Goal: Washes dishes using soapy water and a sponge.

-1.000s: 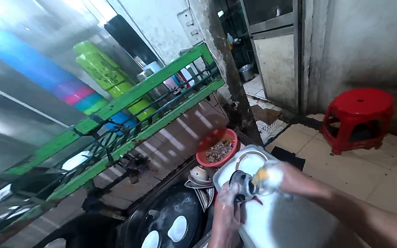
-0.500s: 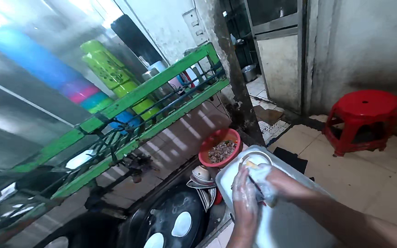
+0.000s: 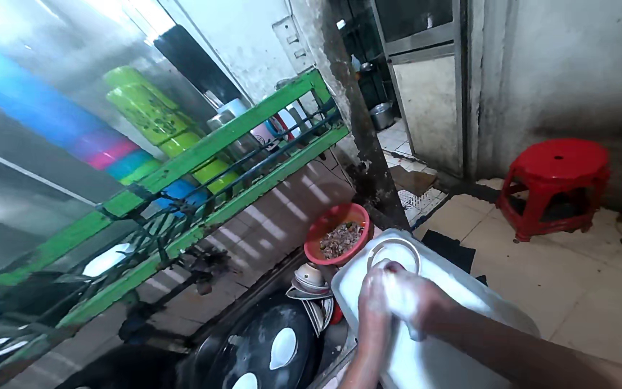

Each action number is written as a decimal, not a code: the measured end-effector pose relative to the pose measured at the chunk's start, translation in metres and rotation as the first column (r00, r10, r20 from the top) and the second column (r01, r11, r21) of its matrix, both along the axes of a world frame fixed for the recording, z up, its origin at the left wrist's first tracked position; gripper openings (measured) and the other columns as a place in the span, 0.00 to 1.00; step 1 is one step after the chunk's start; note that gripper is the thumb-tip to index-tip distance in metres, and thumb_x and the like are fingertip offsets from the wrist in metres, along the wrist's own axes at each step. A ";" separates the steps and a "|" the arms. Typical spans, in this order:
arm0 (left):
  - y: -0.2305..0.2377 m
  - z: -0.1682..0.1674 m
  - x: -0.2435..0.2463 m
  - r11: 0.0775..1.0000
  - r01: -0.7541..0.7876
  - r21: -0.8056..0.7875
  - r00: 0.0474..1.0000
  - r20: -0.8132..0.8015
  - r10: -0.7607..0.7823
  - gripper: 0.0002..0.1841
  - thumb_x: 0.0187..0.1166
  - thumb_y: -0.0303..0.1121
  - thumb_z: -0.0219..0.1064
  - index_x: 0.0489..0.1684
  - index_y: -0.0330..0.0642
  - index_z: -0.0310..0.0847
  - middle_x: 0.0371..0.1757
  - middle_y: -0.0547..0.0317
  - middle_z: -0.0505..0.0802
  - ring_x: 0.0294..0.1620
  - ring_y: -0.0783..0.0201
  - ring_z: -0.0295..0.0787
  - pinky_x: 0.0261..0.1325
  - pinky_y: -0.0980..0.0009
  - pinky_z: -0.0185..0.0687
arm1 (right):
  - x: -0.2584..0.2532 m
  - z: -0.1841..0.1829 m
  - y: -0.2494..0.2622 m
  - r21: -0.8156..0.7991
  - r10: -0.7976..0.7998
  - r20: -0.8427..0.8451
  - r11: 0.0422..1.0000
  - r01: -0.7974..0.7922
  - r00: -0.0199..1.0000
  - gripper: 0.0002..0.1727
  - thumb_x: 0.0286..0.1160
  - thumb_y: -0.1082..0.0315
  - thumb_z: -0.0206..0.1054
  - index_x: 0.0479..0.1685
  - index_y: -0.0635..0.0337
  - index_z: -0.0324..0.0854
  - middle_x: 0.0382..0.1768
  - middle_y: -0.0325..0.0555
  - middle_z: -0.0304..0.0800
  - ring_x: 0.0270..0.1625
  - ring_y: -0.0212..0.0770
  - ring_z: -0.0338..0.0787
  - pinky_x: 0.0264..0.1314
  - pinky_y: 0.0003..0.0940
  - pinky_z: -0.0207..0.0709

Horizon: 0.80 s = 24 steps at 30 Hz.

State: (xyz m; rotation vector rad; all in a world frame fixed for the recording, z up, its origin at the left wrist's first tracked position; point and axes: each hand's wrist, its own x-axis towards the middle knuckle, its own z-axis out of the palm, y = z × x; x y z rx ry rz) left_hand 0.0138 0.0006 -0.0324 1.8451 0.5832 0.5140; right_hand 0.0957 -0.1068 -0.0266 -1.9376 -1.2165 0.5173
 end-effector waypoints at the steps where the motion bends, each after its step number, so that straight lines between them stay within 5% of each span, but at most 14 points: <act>1: 0.007 0.010 0.000 0.991 0.055 -0.124 0.994 -0.092 -0.066 0.21 0.93 0.34 0.44 0.65 0.34 0.83 0.59 0.50 0.91 0.61 0.64 0.86 0.68 0.65 0.80 | 0.000 -0.008 -0.007 0.058 0.125 0.283 0.987 -0.147 0.951 0.12 0.80 0.72 0.62 0.53 0.70 0.85 0.50 0.62 0.91 0.60 0.59 0.90 0.64 0.57 0.83; 2: 0.013 0.016 0.002 0.961 0.062 -0.271 0.979 -0.172 -0.112 0.23 0.95 0.42 0.43 0.58 0.39 0.85 0.48 0.55 0.92 0.49 0.66 0.89 0.55 0.67 0.85 | 0.005 -0.017 -0.012 0.111 0.189 0.477 0.956 -0.272 0.858 0.09 0.79 0.73 0.63 0.50 0.66 0.86 0.48 0.58 0.91 0.59 0.58 0.91 0.63 0.56 0.85; 4: 0.014 0.020 0.006 0.948 0.037 -0.317 0.954 -0.272 -0.129 0.27 0.95 0.50 0.42 0.57 0.42 0.85 0.43 0.53 0.92 0.42 0.61 0.90 0.44 0.62 0.87 | 0.018 -0.024 -0.013 0.164 0.223 0.528 0.920 -0.356 0.820 0.06 0.77 0.72 0.65 0.44 0.62 0.87 0.45 0.54 0.92 0.56 0.54 0.91 0.61 0.53 0.85; 6: 0.004 0.012 0.011 0.994 0.011 -0.108 0.965 -0.260 -0.039 0.24 0.94 0.47 0.46 0.70 0.43 0.82 0.61 0.50 0.90 0.60 0.59 0.87 0.62 0.56 0.83 | 0.020 -0.009 -0.004 0.027 0.099 0.173 0.994 -0.105 0.980 0.09 0.77 0.70 0.67 0.46 0.68 0.87 0.46 0.58 0.91 0.56 0.54 0.90 0.61 0.54 0.82; 8: -0.003 -0.004 0.017 0.999 -0.044 0.021 0.993 -0.108 0.046 0.24 0.90 0.42 0.51 0.76 0.40 0.79 0.74 0.44 0.84 0.73 0.53 0.81 0.75 0.51 0.74 | 0.018 0.007 0.005 -0.033 -0.175 -0.306 0.984 0.173 0.936 0.17 0.82 0.70 0.65 0.65 0.70 0.82 0.58 0.63 0.88 0.64 0.56 0.86 0.71 0.55 0.76; 9: -0.003 -0.009 0.018 0.998 -0.064 0.014 0.997 -0.047 0.064 0.23 0.91 0.40 0.50 0.74 0.38 0.79 0.72 0.44 0.85 0.71 0.54 0.82 0.74 0.52 0.75 | 0.013 0.006 0.006 -0.018 -0.202 -0.381 0.977 0.211 0.902 0.18 0.84 0.68 0.64 0.67 0.67 0.80 0.59 0.62 0.87 0.64 0.53 0.86 0.71 0.53 0.76; 10: 0.000 -0.010 0.017 0.997 -0.061 -0.045 0.998 -0.016 0.060 0.22 0.92 0.39 0.48 0.72 0.37 0.79 0.66 0.45 0.87 0.66 0.57 0.84 0.69 0.55 0.79 | 0.007 0.004 0.005 0.001 -0.153 -0.329 0.987 0.162 0.932 0.20 0.83 0.66 0.64 0.68 0.69 0.79 0.60 0.62 0.87 0.65 0.53 0.85 0.72 0.53 0.76; 12: 0.010 0.006 0.012 0.964 -0.016 -0.266 0.996 -0.088 -0.008 0.22 0.95 0.43 0.45 0.67 0.38 0.80 0.53 0.52 0.91 0.50 0.64 0.88 0.55 0.64 0.85 | -0.006 0.002 -0.004 0.006 0.026 0.116 1.000 -0.027 0.993 0.23 0.79 0.59 0.61 0.64 0.67 0.82 0.62 0.61 0.88 0.71 0.58 0.84 0.76 0.58 0.73; 15: 0.021 0.036 0.013 0.898 0.017 -0.440 0.890 -0.402 -0.213 0.29 0.93 0.56 0.42 0.59 0.42 0.83 0.44 0.48 0.90 0.38 0.55 0.90 0.35 0.58 0.87 | 0.000 -0.018 -0.014 0.055 0.192 0.572 0.961 -0.271 0.797 0.20 0.89 0.56 0.54 0.56 0.62 0.83 0.54 0.58 0.91 0.65 0.60 0.88 0.68 0.60 0.80; 17: 0.021 0.037 0.017 0.939 0.099 -0.329 0.868 -0.434 -0.243 0.29 0.94 0.55 0.41 0.61 0.42 0.82 0.50 0.48 0.89 0.46 0.55 0.90 0.44 0.56 0.88 | 0.010 -0.016 -0.013 0.007 0.245 0.523 0.956 -0.292 0.816 0.18 0.89 0.60 0.53 0.54 0.66 0.83 0.53 0.61 0.90 0.65 0.61 0.88 0.70 0.59 0.78; 18: 0.020 0.029 0.021 0.969 0.119 -0.215 0.904 -0.380 -0.195 0.25 0.93 0.51 0.46 0.65 0.43 0.82 0.56 0.49 0.89 0.55 0.58 0.87 0.56 0.57 0.85 | 0.013 -0.008 -0.010 -0.046 0.232 0.411 0.971 -0.234 0.882 0.19 0.87 0.61 0.55 0.55 0.68 0.82 0.55 0.63 0.89 0.67 0.62 0.86 0.72 0.59 0.76; 20: 0.015 0.014 0.026 0.996 0.090 0.008 0.982 -0.168 -0.088 0.24 0.89 0.42 0.55 0.78 0.40 0.77 0.78 0.45 0.81 0.82 0.53 0.73 0.85 0.54 0.66 | 0.014 0.014 -0.002 -0.089 0.069 0.132 0.994 -0.057 0.989 0.25 0.79 0.60 0.65 0.65 0.72 0.81 0.64 0.66 0.86 0.73 0.60 0.83 0.78 0.58 0.72; 21: 0.013 0.009 0.027 0.997 0.058 0.049 0.997 -0.051 -0.056 0.24 0.88 0.40 0.55 0.77 0.37 0.77 0.80 0.41 0.79 0.85 0.50 0.69 0.88 0.54 0.60 | 0.009 0.019 0.000 -0.067 -0.009 0.097 0.998 0.016 0.995 0.27 0.76 0.60 0.67 0.70 0.70 0.79 0.67 0.64 0.85 0.75 0.58 0.81 0.80 0.56 0.71; 24: 0.019 0.026 0.021 0.973 0.090 -0.213 0.988 -0.106 -0.114 0.18 0.88 0.40 0.57 0.60 0.38 0.86 0.59 0.51 0.90 0.62 0.63 0.85 0.69 0.61 0.79 | -0.011 -0.010 -0.002 0.109 -0.048 0.473 0.994 -0.004 0.880 0.21 0.80 0.59 0.62 0.62 0.64 0.87 0.62 0.59 0.91 0.70 0.58 0.87 0.75 0.58 0.78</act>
